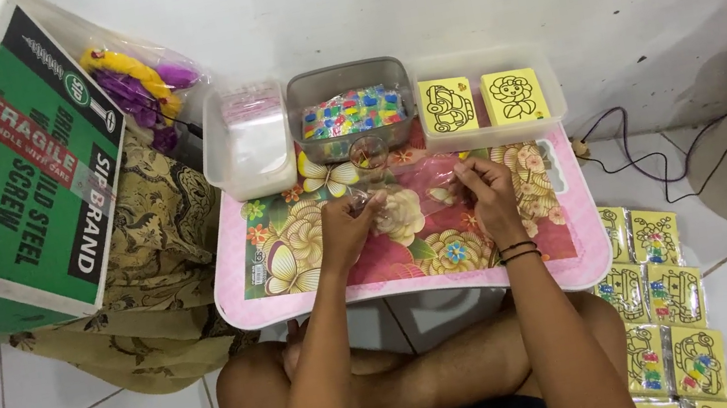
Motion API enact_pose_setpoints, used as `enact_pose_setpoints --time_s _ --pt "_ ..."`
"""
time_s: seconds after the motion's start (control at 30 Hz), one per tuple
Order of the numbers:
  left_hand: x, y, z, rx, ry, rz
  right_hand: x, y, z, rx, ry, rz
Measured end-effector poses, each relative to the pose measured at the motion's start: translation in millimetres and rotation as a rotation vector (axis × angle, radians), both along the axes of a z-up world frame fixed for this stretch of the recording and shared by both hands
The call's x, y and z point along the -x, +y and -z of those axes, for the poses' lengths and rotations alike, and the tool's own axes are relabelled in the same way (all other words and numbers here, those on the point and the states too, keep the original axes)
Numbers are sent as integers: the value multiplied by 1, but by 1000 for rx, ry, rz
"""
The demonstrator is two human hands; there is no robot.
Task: The person packages sand art toy sets by placing small colored sand packets into plastic bags with design cards by hand.
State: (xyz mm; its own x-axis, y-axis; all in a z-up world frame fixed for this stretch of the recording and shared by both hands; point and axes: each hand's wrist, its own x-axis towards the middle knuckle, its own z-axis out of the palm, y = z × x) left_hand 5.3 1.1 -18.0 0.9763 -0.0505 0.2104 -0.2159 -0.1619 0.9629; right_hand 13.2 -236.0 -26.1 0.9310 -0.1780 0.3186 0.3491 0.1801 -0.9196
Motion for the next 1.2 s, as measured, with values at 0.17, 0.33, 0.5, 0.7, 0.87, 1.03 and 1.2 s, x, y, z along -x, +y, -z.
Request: enact_pose_setpoints --time_s 0.17,0.33,0.5,0.7,0.87,1.03,1.2 --pt "2 -1 -5 19 12 16 3 3 -5 -22 7 1" --pt "-3 3 6 40 33 29 5 5 -13 -2 4 34" --pt "2 -1 -7 71 12 43 4 8 -15 -20 -22 80" --pt "-2 -1 -1 98 22 54 6 8 -19 8 -75 59" --pt "-9 -2 11 99 37 27 13 14 -26 47 -82 0" --pt "-14 2 16 95 43 52 20 19 -41 28 -76 -113" --pt "-2 3 3 106 43 102 11 14 -36 64 -97 -214"
